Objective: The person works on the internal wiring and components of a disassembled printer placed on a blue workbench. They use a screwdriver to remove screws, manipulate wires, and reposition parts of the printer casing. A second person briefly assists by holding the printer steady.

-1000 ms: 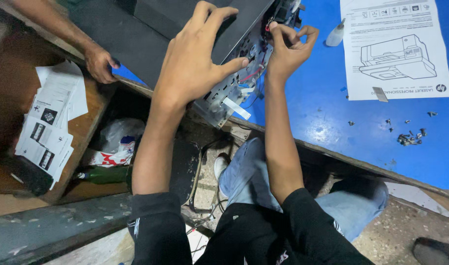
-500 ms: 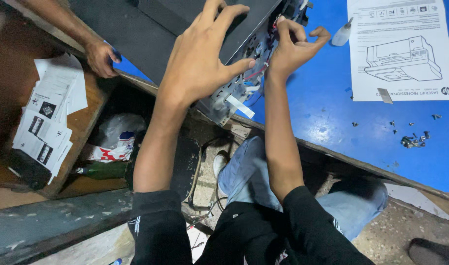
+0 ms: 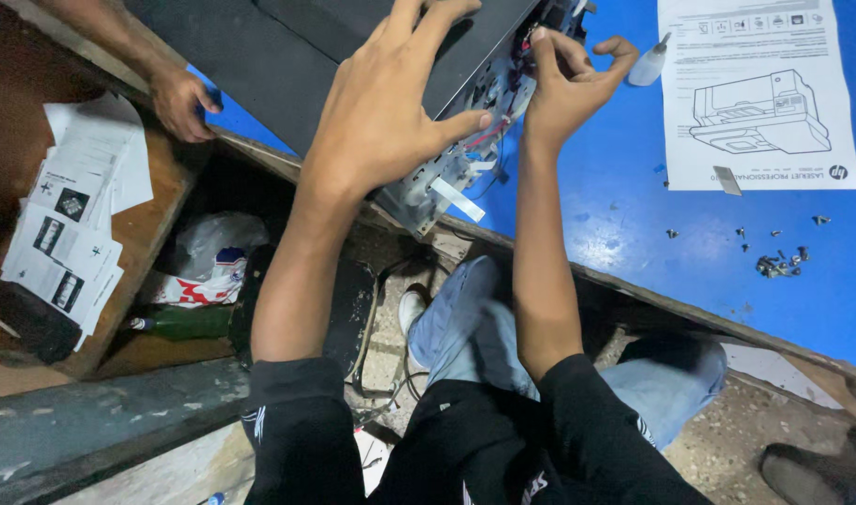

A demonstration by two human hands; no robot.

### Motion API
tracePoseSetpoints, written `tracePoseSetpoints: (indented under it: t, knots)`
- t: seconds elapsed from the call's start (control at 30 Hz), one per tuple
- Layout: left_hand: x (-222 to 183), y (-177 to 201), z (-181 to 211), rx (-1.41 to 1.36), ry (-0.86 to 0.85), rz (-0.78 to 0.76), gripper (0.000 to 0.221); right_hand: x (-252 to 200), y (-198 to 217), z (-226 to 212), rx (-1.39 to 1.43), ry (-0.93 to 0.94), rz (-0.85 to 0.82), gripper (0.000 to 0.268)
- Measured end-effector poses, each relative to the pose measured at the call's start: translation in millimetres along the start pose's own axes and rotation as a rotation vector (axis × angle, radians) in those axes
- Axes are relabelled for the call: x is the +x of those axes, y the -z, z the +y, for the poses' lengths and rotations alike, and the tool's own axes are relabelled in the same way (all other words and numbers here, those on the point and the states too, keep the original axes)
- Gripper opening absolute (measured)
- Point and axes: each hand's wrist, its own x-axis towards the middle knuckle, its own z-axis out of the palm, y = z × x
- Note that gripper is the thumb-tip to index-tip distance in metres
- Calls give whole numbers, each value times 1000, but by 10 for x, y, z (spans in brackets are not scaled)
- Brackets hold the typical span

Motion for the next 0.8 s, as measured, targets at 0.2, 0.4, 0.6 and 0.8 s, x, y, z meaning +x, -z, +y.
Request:
tracePoseSetpoints:
  t: [0.2, 0.4, 0.6, 0.8]
  knots:
    - [3, 3, 7, 9, 6, -1, 80, -56, 16, 1, -8, -127, 50, 55]
    - [15, -4, 2, 11, 16, -21, 79, -102, 34, 25, 12, -234, 63, 27]
    - [27, 9, 49, 53, 29, -49, 78, -83, 11, -15, -85, -211, 29, 15]
    - [82, 61, 179, -4, 54, -70, 73, 37, 82, -156, -162, -276, -88, 16]
